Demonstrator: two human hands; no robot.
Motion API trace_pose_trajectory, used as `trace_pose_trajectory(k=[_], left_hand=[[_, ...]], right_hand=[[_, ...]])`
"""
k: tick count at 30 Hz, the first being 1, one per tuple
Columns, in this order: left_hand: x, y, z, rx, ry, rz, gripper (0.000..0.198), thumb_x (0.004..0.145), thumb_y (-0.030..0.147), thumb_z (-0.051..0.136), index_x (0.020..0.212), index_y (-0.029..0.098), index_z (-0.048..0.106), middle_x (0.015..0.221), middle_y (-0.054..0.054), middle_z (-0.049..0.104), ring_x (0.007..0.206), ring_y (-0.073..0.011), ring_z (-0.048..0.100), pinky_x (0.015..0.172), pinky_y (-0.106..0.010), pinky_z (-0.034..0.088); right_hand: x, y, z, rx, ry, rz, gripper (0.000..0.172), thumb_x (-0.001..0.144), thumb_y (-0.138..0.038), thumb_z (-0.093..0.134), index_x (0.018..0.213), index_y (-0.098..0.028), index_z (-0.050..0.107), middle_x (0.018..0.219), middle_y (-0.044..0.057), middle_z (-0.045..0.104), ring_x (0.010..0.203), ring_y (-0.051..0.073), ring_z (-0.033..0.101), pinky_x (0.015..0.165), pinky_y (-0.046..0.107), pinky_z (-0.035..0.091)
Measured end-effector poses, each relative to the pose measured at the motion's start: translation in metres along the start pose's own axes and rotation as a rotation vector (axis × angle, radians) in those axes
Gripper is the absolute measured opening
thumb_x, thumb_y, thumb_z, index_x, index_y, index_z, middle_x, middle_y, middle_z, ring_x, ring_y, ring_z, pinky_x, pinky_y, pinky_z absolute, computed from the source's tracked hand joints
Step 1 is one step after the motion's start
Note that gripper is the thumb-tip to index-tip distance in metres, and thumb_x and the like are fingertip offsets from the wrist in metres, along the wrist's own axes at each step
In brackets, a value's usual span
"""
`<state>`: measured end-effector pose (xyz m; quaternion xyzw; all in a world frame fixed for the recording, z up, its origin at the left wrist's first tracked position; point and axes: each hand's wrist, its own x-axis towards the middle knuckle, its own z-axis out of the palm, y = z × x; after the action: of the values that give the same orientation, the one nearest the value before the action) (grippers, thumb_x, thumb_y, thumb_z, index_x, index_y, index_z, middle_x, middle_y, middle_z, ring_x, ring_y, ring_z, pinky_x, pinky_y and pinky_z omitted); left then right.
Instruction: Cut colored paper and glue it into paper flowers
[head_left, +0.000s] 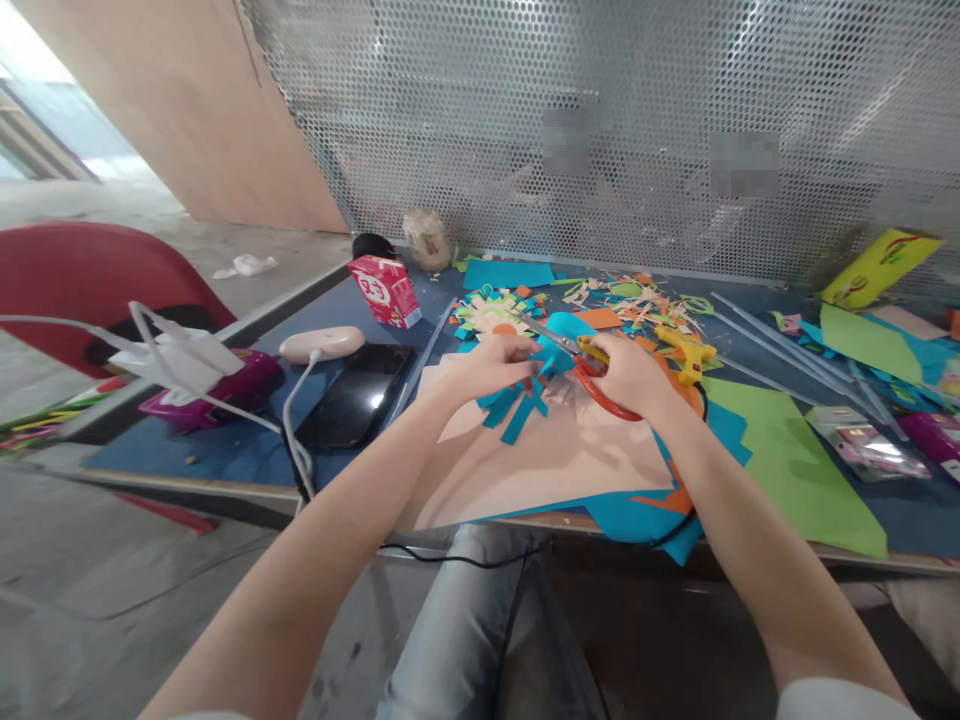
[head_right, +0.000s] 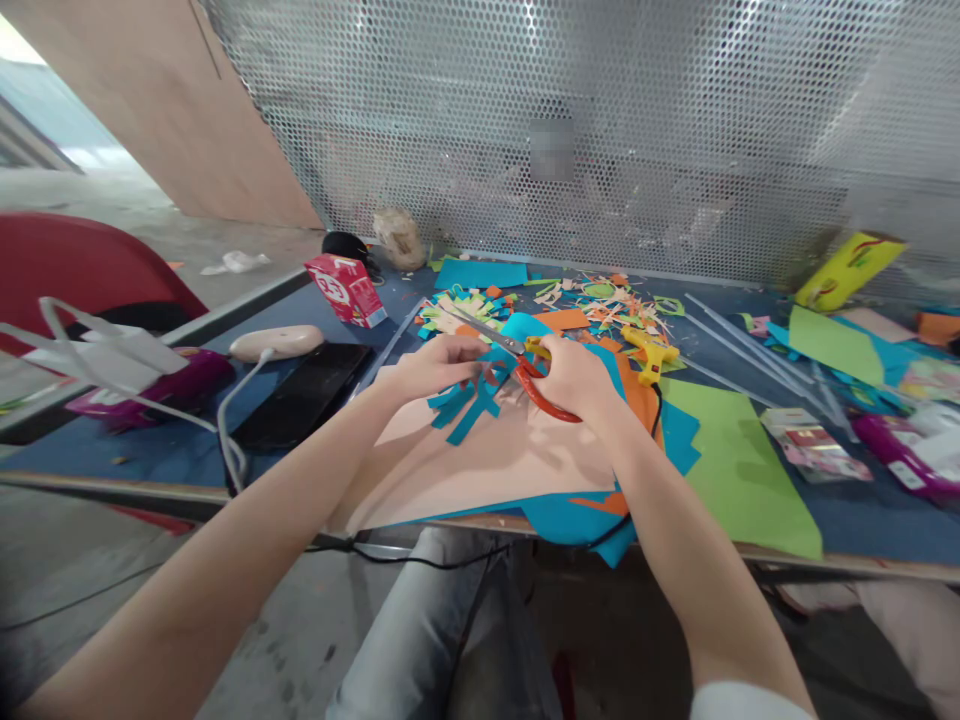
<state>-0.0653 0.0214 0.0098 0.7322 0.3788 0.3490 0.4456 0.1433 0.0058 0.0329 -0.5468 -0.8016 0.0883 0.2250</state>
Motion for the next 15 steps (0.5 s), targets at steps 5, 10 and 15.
trace_pose_trajectory(k=[5, 10, 15], left_hand=[[-0.001, 0.003, -0.003, 0.159, 0.078, 0.09, 0.019, 0.07, 0.021, 0.051, 0.072, 0.016, 0.069, 0.073, -0.003, 0.07, 0.067, -0.0155, 0.063, 0.061, -0.023, 0.048], [-0.003, 0.014, -0.002, 0.257, 0.262, 0.184, 0.022, 0.071, 0.021, 0.048, 0.068, 0.016, 0.069, 0.072, -0.006, 0.069, 0.07, -0.017, 0.062, 0.061, -0.024, 0.047], [-0.002, 0.001, -0.006, 0.568, 0.354, 0.304, 0.038, 0.065, 0.017, 0.055, 0.103, 0.015, 0.059, 0.102, -0.01, 0.062, 0.087, -0.0193, 0.058, 0.075, -0.03, 0.047]], right_hand=[[0.001, 0.002, 0.002, 0.066, 0.114, 0.032, 0.031, 0.069, -0.043, 0.059, 0.086, -0.018, 0.056, 0.091, 0.01, 0.065, 0.079, 0.022, 0.058, 0.063, 0.028, 0.039], [0.004, 0.007, 0.004, 0.117, 0.208, 0.069, 0.032, 0.071, -0.042, 0.057, 0.091, -0.017, 0.053, 0.095, 0.011, 0.064, 0.079, 0.023, 0.058, 0.066, 0.031, 0.041], [0.006, 0.013, 0.005, 0.18, 0.257, 0.114, 0.031, 0.07, -0.042, 0.058, 0.09, -0.018, 0.051, 0.095, 0.011, 0.063, 0.078, 0.023, 0.058, 0.069, 0.032, 0.041]])
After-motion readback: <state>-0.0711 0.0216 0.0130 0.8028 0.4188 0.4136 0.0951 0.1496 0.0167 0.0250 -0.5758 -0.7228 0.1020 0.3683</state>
